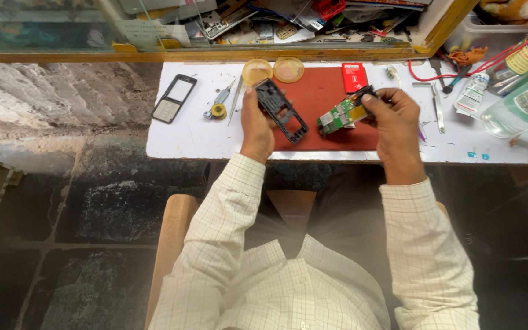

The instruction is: The person uses a soldering iron on a mobile phone motherboard, then cleans the board and phone casing with a toothbrush. The person places the motherboard into the casing and connects internal ribbon cables.

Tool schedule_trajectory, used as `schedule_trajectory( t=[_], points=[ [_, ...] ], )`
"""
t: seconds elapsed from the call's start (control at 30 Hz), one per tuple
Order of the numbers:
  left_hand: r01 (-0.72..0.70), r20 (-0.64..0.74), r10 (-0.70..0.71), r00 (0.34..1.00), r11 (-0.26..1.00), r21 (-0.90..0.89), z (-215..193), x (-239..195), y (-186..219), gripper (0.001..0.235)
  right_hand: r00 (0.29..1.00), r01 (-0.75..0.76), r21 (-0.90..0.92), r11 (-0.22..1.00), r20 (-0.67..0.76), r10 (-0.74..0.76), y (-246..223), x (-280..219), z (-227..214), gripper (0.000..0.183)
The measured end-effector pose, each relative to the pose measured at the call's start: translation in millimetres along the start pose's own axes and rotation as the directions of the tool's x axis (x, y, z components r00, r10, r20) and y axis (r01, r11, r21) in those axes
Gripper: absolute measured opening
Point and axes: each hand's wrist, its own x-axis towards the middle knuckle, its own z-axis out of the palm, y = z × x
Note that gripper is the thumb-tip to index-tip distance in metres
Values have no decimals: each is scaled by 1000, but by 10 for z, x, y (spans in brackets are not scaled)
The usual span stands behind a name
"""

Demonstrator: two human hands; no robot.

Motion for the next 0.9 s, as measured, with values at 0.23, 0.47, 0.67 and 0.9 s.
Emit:
schedule_trajectory(
  t=[0.23,0.47,0.67,0.9],
  points=[
    [-86,-99,96,990,991,100,88,-53,-201,32,997,-73,25,997,34,73,-314,60,-252,12],
    [-452,244,635,733,186,872,142,-288,-9,46,995,-84,58,995,49,82,-333,102,-298,13],
    [-408,284,319,904,446,797,387,-707,98,40,989,-63,56,996,137,55,-430,-49,-165,14],
    [-117,457,-29,889,951,288,629,-963,31,48,974,-102,72,992,208,85,-500,-367,30,17]
  ],
)
